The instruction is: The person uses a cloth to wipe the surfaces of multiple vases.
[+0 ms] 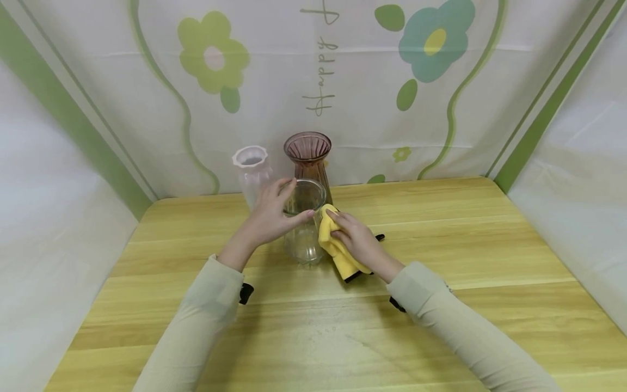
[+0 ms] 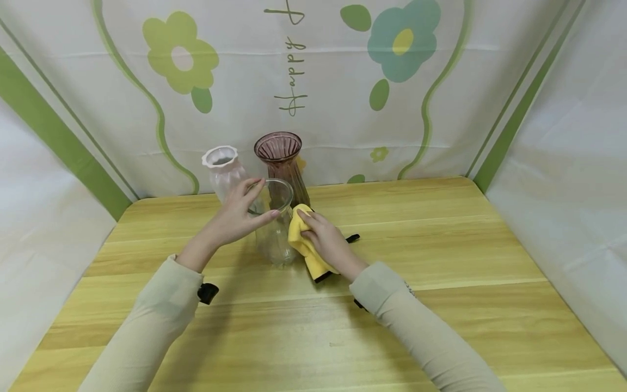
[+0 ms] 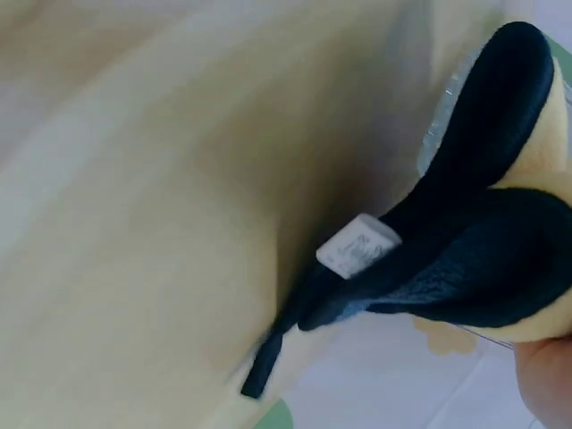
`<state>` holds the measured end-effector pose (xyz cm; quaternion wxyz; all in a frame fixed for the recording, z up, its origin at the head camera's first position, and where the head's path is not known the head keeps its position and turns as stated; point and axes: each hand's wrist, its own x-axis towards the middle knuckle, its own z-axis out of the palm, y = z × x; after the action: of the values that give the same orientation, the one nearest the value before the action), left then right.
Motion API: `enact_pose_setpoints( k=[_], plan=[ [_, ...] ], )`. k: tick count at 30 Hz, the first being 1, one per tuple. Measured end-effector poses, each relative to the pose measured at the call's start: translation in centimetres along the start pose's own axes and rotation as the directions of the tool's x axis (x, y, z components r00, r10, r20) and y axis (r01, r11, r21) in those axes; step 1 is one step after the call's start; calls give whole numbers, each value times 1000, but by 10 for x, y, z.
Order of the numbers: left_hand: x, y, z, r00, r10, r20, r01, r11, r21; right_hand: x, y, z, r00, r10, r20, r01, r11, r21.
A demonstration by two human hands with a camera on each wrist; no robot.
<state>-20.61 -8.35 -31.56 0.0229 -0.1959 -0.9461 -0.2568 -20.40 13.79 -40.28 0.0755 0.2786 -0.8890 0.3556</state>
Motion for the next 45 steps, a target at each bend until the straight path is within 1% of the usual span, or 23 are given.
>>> enact_pose_setpoints(
  k=[2,7,12,16,21,25,29,36,45],
  plan=[
    [0,-1,-1,1000,-1,7,1,1000,1,2,-3,-2,1000,-18,-19,18,1000,9],
    [0,-1,-4,1000,-7,22,7,1000,-2,5,-9,-4,998,-28,-51,30,999,35],
    [0,-1,-4,1000,-2,26,3,1000,-9,5,-10,-3,999,-13,-38,16,997,70],
    [0,-2,-2,1000,5,20,-5,1000,8,1,-8,0,1000,22,-21,-20,997,75],
    [0,-3,1,1000,-12,1,12,1000,-3,-5,-1,5,998,55,6,-55,998,21],
    [0,-2,2,1000,-25,-16,24,999,-25,-8,4,7,998,55,19,-54,998,-42],
    [-1,-2,3,1000,-18,-21,17,1000,-15,-9,6,7,998,54,22,-52,996,-71],
    [0,-1,2,1000,2,-28,-2,1000,14,-6,4,5,1000,22,8,-22,999,-27],
    [0,1,-3,1000,-4,-8,4,999,33,0,-5,-1,999,3,-36,-1,999,35]
  ],
)
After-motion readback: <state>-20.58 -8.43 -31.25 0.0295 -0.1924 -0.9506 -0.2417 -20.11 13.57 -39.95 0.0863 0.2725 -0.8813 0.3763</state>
